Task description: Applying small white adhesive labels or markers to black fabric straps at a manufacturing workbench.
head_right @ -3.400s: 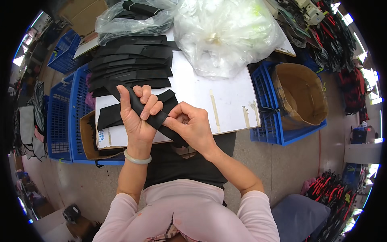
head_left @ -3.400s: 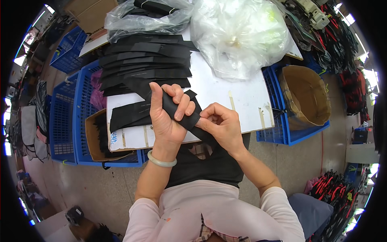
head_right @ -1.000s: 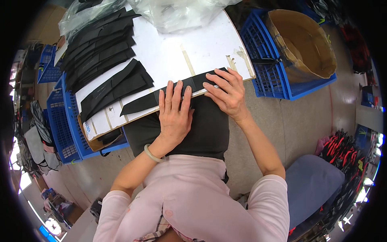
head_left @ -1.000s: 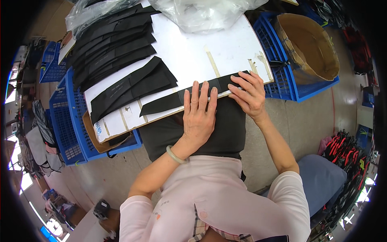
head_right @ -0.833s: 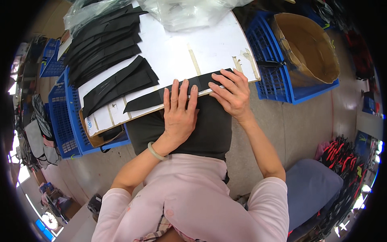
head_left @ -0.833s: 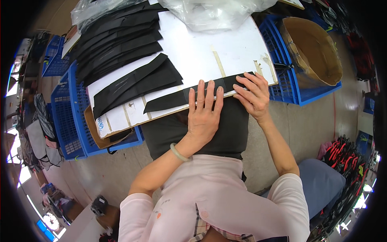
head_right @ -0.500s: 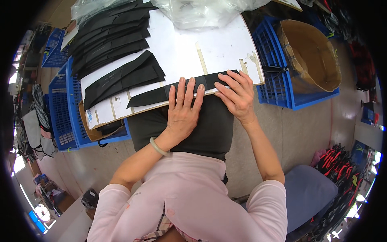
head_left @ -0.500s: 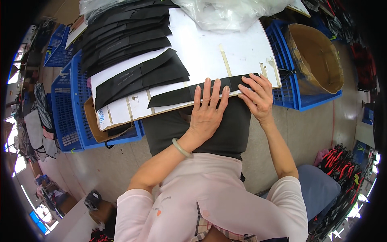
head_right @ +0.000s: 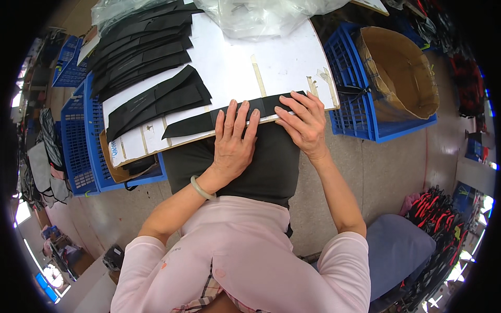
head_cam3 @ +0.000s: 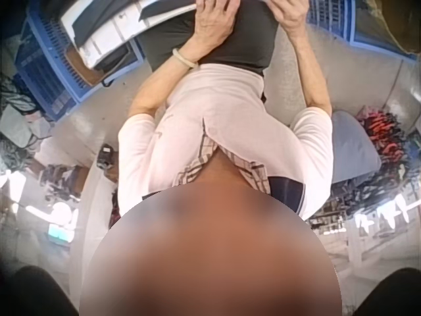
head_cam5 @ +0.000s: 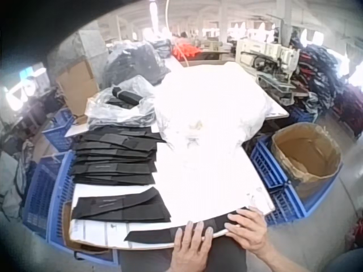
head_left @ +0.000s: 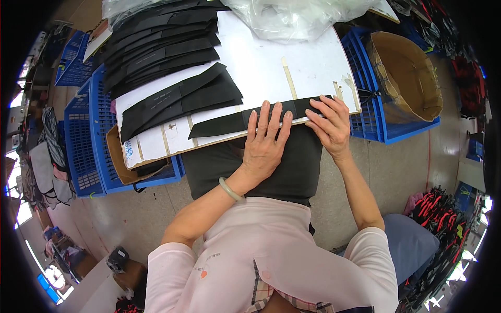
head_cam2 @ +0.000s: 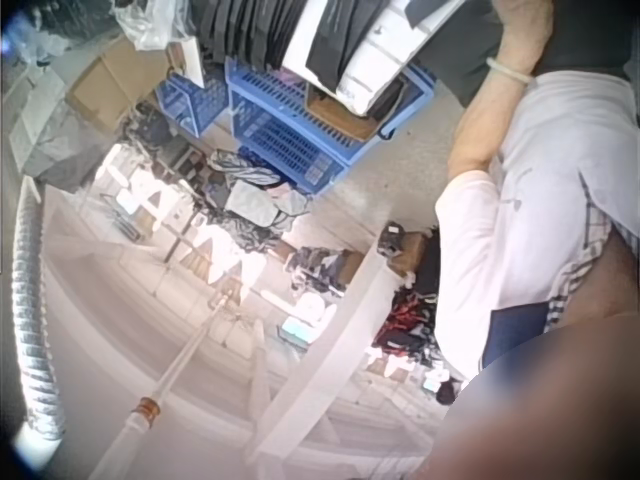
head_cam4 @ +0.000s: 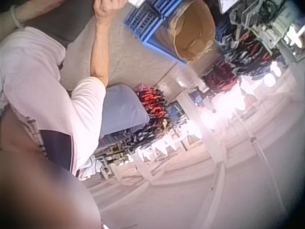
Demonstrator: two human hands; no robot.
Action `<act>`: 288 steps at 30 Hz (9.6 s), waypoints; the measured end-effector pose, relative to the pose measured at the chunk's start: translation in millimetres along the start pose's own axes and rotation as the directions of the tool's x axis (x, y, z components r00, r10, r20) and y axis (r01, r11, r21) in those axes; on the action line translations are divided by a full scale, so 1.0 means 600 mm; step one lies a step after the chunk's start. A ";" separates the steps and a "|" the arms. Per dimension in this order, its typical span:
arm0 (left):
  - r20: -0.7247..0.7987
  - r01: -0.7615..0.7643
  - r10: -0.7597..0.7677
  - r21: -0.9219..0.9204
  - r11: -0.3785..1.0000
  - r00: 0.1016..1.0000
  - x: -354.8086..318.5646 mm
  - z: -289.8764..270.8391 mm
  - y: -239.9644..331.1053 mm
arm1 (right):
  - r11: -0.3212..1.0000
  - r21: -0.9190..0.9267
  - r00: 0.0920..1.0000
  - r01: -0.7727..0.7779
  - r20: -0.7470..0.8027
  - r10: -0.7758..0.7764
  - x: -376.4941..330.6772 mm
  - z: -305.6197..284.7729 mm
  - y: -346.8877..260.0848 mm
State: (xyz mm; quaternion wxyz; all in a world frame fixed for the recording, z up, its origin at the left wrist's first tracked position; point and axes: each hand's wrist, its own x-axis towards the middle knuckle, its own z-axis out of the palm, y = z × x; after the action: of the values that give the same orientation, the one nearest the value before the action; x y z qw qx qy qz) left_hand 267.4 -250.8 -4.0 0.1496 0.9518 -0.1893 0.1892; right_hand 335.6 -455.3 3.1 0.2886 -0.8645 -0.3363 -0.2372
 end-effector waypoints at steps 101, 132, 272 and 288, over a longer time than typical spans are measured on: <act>-0.071 -0.049 0.058 0.132 0.990 0.996 0.004 0.018 -0.004 | 0.941 -0.023 0.940 -0.339 -0.048 0.338 0.034 -0.023 -0.002; -0.160 0.011 -0.032 -0.131 0.991 0.987 0.057 -0.230 -0.194 | 0.733 0.484 0.879 -0.478 0.255 0.404 0.176 -0.059 -0.031; 0.551 -0.229 -0.611 -0.608 -0.760 0.568 0.137 -0.207 -0.168 | 0.912 0.409 0.977 0.011 0.190 -0.097 0.240 -0.041 -0.200; 0.571 -0.358 -0.564 -0.439 -0.824 0.596 0.150 -0.224 -0.176 | 0.892 0.427 0.989 0.145 -0.044 -0.140 0.238 0.026 -0.189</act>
State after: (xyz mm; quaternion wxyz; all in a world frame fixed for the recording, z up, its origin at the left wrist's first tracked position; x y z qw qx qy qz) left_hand 347.5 -137.1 130.0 0.9794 0.0216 0.1935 0.0537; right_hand 351.9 -312.6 117.0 0.4556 -0.7514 -0.4409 -0.1830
